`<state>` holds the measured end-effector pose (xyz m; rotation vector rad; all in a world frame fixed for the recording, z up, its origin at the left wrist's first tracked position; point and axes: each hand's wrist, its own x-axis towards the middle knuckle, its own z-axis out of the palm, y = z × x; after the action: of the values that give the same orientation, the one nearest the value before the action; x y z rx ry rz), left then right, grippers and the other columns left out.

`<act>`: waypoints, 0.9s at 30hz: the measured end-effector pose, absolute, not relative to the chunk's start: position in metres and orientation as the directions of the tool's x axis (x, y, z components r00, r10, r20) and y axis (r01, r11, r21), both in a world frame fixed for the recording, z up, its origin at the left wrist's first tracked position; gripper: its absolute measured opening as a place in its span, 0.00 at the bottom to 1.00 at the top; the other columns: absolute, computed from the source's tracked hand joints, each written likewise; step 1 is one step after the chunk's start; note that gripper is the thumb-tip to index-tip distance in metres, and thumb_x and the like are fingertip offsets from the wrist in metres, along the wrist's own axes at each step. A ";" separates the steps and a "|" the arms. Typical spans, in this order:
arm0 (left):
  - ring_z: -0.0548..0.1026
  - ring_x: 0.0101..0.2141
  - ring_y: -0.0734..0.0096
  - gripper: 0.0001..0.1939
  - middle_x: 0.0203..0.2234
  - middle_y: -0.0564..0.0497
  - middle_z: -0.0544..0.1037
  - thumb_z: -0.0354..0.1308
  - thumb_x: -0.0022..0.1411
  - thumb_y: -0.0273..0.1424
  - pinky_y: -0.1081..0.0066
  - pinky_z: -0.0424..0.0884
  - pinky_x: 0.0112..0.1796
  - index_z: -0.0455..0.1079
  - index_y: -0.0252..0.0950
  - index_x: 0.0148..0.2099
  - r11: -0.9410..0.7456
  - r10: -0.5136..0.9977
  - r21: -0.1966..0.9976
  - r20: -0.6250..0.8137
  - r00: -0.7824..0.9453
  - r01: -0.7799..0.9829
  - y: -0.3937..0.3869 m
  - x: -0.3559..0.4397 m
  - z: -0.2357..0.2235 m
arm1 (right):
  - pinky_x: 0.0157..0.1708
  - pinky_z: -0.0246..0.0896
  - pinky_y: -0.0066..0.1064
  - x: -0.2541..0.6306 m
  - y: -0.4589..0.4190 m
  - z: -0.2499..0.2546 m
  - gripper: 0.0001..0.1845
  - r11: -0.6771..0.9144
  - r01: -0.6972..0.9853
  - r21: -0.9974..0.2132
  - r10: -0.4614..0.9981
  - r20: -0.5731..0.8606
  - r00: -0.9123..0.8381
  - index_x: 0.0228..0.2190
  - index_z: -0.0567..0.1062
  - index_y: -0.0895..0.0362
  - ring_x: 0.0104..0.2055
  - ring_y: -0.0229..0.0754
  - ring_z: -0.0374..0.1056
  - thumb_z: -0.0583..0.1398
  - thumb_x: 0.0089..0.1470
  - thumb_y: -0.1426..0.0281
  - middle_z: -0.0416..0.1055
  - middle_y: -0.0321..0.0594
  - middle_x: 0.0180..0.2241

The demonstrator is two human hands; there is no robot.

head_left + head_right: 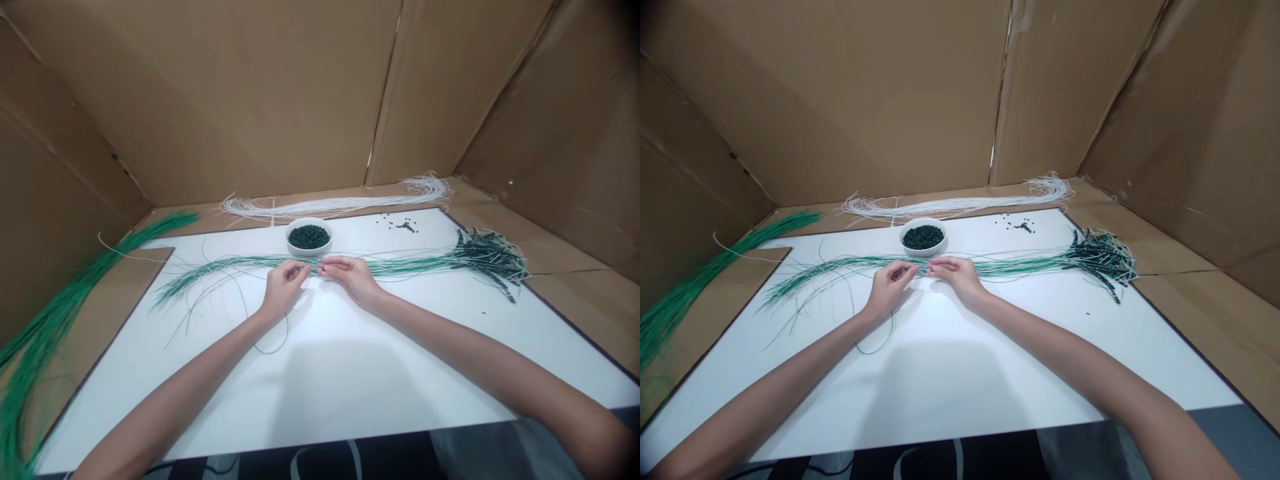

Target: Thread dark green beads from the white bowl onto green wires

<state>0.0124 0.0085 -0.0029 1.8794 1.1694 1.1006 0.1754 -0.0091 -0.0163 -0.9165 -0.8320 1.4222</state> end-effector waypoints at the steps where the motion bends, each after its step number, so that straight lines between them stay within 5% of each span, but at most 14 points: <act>1: 0.61 0.22 0.77 0.11 0.22 0.53 0.68 0.53 0.53 0.36 0.75 0.59 0.26 0.70 0.34 0.30 -0.399 0.912 0.840 0.323 0.251 0.368 0.008 0.012 -0.003 | 0.42 0.63 0.35 0.176 -0.009 -0.016 0.13 -0.066 -0.439 -0.896 0.998 -0.065 -0.018 0.26 0.76 0.59 0.34 0.41 0.71 0.67 0.31 0.70 0.75 0.41 0.29; 10: 0.63 0.24 0.76 0.11 0.23 0.52 0.69 0.52 0.54 0.36 0.75 0.60 0.27 0.70 0.34 0.31 -0.427 0.901 0.827 0.355 0.249 0.366 0.007 0.014 -0.003 | 0.42 0.64 0.36 0.179 -0.011 -0.011 0.14 -0.073 -0.394 -0.916 0.996 -0.048 -0.074 0.27 0.76 0.59 0.34 0.41 0.71 0.67 0.32 0.71 0.75 0.41 0.30; 17: 0.61 0.22 0.77 0.12 0.23 0.53 0.69 0.52 0.55 0.37 0.76 0.59 0.26 0.70 0.34 0.31 -0.370 0.929 0.858 0.347 0.129 0.357 0.008 0.012 -0.005 | 0.39 0.65 0.35 0.185 0.042 0.038 0.08 0.357 0.032 -0.934 0.931 0.358 0.068 0.26 0.76 0.58 0.32 0.41 0.70 0.63 0.37 0.70 0.74 0.38 0.28; 22: 0.61 0.22 0.78 0.12 0.23 0.53 0.69 0.52 0.55 0.37 0.76 0.58 0.25 0.70 0.34 0.31 -0.367 0.930 0.859 0.342 0.133 0.356 0.009 0.012 -0.007 | 0.29 0.67 0.35 0.182 0.092 0.048 0.07 0.244 0.263 -0.933 0.970 0.233 -0.075 0.18 0.76 0.59 0.25 0.42 0.69 0.65 0.29 0.80 0.72 0.37 0.19; 27: 0.61 0.22 0.78 0.11 0.23 0.53 0.68 0.52 0.55 0.36 0.76 0.58 0.25 0.70 0.33 0.31 -0.370 0.929 0.854 0.337 0.153 0.365 0.010 0.012 -0.008 | 0.28 0.66 0.36 0.182 0.097 0.043 0.09 0.200 0.350 -0.915 0.979 0.179 -0.092 0.20 0.77 0.59 0.25 0.43 0.69 0.64 0.30 0.81 0.72 0.38 0.20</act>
<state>0.0124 0.0103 -0.0083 1.8287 1.2336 1.1967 0.1824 0.0966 0.0432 -1.2884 -1.6024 0.9075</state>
